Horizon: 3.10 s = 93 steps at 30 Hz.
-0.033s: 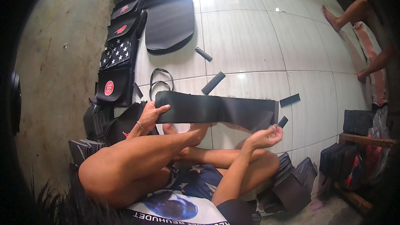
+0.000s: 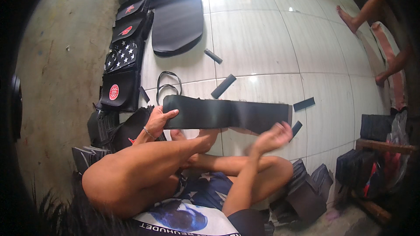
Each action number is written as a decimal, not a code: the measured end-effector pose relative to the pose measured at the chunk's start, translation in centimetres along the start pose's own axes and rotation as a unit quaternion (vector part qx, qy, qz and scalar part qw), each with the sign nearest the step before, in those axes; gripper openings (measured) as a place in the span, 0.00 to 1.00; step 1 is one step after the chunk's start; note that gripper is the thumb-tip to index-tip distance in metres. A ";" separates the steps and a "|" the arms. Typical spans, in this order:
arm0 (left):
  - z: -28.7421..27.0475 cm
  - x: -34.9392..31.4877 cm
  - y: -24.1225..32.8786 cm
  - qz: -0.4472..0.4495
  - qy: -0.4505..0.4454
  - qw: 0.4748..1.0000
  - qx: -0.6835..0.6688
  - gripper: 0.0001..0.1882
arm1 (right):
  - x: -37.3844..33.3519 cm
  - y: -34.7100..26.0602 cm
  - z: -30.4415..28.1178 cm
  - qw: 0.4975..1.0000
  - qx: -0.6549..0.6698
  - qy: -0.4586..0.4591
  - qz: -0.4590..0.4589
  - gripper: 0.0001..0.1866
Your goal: The person sits on the floor and assembles black fabric bags by folding and pressing the edges together. They handle multiple bag components and straps, repeatedly folding and smoothing the material to form the bag structure.
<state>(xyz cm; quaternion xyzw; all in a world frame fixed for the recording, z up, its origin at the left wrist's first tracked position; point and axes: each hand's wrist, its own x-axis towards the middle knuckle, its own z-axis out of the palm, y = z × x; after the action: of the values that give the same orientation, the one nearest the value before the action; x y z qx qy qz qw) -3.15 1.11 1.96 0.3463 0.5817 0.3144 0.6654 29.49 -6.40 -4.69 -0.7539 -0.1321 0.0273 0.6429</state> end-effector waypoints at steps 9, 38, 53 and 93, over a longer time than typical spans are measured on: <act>1.2 0.1 -0.3 0.016 -0.042 0.999 0.000 0.12 | -14.3 -4.7 5.6 0.831 0.033 -0.545 -0.106 0.20; 0.8 -0.4 1.2 0.011 -0.010 1.000 -0.005 0.13 | -0.3 5.1 -0.9 0.990 0.031 -0.073 0.115 0.13; 2.6 0.3 0.0 0.019 -0.056 0.998 -0.011 0.13 | -11.5 -4.2 4.1 0.825 0.107 -0.538 0.133 0.20; 2.2 -0.3 -0.3 0.013 -0.079 0.997 0.000 0.12 | -11.1 -2.2 3.7 0.894 0.080 -0.428 0.108 0.09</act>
<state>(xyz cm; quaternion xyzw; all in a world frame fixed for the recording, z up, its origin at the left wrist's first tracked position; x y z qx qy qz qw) -1.04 0.51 2.05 0.3779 0.5224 0.2946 0.7053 17.64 -5.14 -4.63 -0.6249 -0.3095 0.4267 0.5759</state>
